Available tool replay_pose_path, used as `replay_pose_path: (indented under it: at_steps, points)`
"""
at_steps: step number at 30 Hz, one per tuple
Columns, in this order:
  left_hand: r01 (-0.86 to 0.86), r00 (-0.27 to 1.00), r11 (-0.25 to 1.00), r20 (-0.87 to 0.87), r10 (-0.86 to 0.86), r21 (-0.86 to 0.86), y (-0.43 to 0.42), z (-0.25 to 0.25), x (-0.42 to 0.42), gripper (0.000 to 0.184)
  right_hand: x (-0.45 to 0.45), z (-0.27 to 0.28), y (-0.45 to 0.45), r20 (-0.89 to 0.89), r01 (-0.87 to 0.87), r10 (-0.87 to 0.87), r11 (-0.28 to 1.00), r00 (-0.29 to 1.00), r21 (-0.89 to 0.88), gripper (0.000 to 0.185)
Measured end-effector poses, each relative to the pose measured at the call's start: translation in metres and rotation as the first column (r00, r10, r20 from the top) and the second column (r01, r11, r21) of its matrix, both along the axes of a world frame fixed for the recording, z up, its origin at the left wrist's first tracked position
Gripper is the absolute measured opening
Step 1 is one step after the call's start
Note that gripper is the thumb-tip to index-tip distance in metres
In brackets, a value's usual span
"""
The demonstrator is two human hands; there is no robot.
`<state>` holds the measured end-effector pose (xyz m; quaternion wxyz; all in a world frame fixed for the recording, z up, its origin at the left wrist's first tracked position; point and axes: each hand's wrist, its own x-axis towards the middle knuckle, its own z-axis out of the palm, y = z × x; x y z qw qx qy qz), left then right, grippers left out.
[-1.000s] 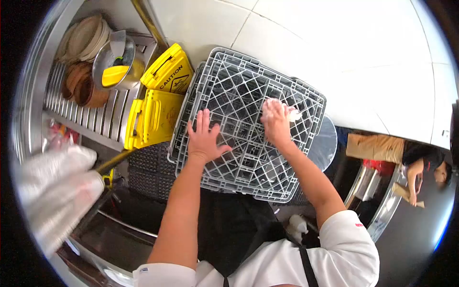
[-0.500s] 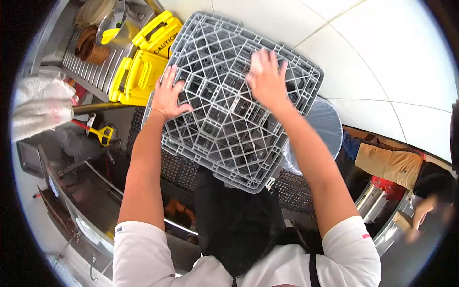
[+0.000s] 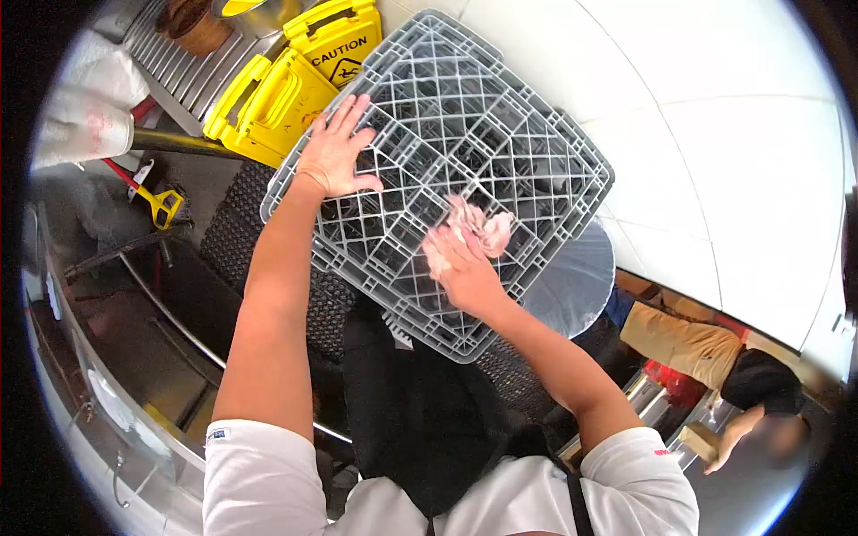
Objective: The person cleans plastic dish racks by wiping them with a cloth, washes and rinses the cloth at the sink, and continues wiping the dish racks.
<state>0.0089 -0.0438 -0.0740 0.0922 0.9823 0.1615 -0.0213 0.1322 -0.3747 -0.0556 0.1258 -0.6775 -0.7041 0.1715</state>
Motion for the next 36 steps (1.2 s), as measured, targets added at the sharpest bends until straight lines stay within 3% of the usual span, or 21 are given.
replay_pose_path:
  at_steps: [3, 4, 5, 7, 9, 13, 15, 18, 20, 21, 23, 24, 26, 29, 30, 31, 33, 35, 36]
  points:
    - [-0.016, 0.999, 0.999, -0.044, 0.015, -0.037, 0.000, 0.009, -0.001, 0.090, 0.018, 0.006, 0.013, 0.152, -0.049, 0.049, 0.999, 0.987, -0.003, 0.053]
    - [-0.014, 0.999, 0.998, -0.045, 0.011, -0.058, 0.001, 0.011, -0.002, 0.091, 0.025, 0.009, 0.032, 0.336, -0.043, 0.084, 0.991, 0.938, -0.129, 0.058]
    - [-0.010, 0.999, 0.997, -0.046, 0.006, -0.077, 0.003, 0.012, -0.003, 0.091, 0.032, 0.018, 0.053, 0.339, 0.021, 0.030, 0.989, 0.940, -0.145, 0.052]
    - [-0.010, 0.997, 0.998, -0.078, 0.005, -0.070, 0.005, 0.011, -0.003, 0.094, 0.047, 0.012, 0.080, 0.092, 0.015, -0.016, 1.000, 0.996, 0.012, 0.045]
    - [-0.012, 0.998, 0.997, -0.067, 0.007, -0.071, 0.005, 0.011, -0.004, 0.094, 0.048, 0.004, 0.088, 0.119, 0.001, -0.018, 0.990, 0.993, 0.143, 0.038]
    - [0.001, 0.998, 0.996, 0.055, 0.004, -0.088, 0.008, -0.001, -0.007, 0.099, 0.043, -0.003, 0.084, 0.176, -0.016, -0.005, 0.993, 0.984, 0.117, 0.033]
    - [-0.021, 1.000, 0.996, 0.007, 0.021, -0.091, 0.008, 0.005, -0.008, 0.104, 0.039, -0.003, 0.084, 0.172, 0.004, -0.026, 0.992, 0.985, 0.126, 0.032]
    - [-0.173, 0.985, 0.981, -0.018, 0.172, -0.086, -0.005, 0.019, -0.016, 0.110, 0.040, -0.004, 0.083, 0.141, 0.046, -0.077, 0.977, 0.987, 0.211, 0.028]
    - [-0.339, 0.941, 0.935, -0.039, 0.337, -0.100, -0.026, 0.036, -0.029, 0.111, 0.034, 0.004, 0.080, 0.059, 0.147, -0.157, 0.979, 0.986, 0.139, 0.027]
    - [-0.450, 0.892, 0.889, 0.011, 0.453, -0.077, -0.038, 0.023, -0.032, 0.105, 0.031, 0.007, 0.081, 0.016, 0.194, -0.197, 0.976, 0.980, 0.103, 0.027]
    - [-0.597, 0.794, 0.798, 0.083, 0.602, -0.080, -0.076, 0.022, -0.046, 0.098, 0.036, -0.001, 0.078, 0.014, 0.149, -0.154, 0.970, 0.988, 0.194, 0.028]
    - [-0.626, 0.779, 0.776, -0.014, 0.627, -0.084, -0.096, 0.028, -0.050, 0.095, 0.039, -0.002, 0.080, 0.012, 0.143, -0.148, 0.969, 0.989, 0.201, 0.028]
    - [-0.741, 0.668, 0.665, 0.003, 0.744, -0.088, -0.144, 0.016, -0.051, 0.094, 0.041, -0.008, 0.077, 0.050, 0.107, -0.119, 0.976, 0.992, 0.190, 0.024]
    - [-0.874, 0.477, 0.476, 0.009, 0.879, -0.095, -0.202, 0.020, -0.039, 0.088, 0.039, -0.001, 0.076, -0.073, 0.163, -0.146, 0.924, 0.987, 0.346, 0.021]
    - [-0.872, 0.486, 0.482, -0.025, 0.874, -0.083, -0.207, 0.018, -0.036, 0.090, 0.038, 0.009, 0.073, -0.085, 0.221, -0.206, 0.941, 0.975, 0.258, 0.022]
    - [-0.870, 0.492, 0.487, -0.064, 0.868, -0.075, -0.212, 0.028, -0.033, 0.092, 0.041, 0.006, 0.074, -0.399, 0.408, -0.292, 0.880, 0.869, 0.243, 0.023]
    - [-0.886, 0.460, 0.454, -0.064, 0.886, -0.091, -0.210, 0.024, -0.032, 0.092, 0.055, -0.009, 0.084, -0.860, 0.677, -0.327, 0.735, 0.392, 0.029, 0.027]
    - [-0.891, 0.453, 0.445, -0.079, 0.888, -0.093, -0.207, 0.021, -0.032, 0.090, 0.064, 0.018, 0.074, -0.962, 0.636, -0.269, 0.736, -0.036, -0.230, 0.033]
    - [-0.896, 0.442, 0.437, -0.075, 0.894, -0.080, -0.209, 0.021, -0.031, 0.090, 0.072, 0.013, 0.069, -0.899, 0.637, -0.363, 0.760, 0.246, -0.133, 0.030]
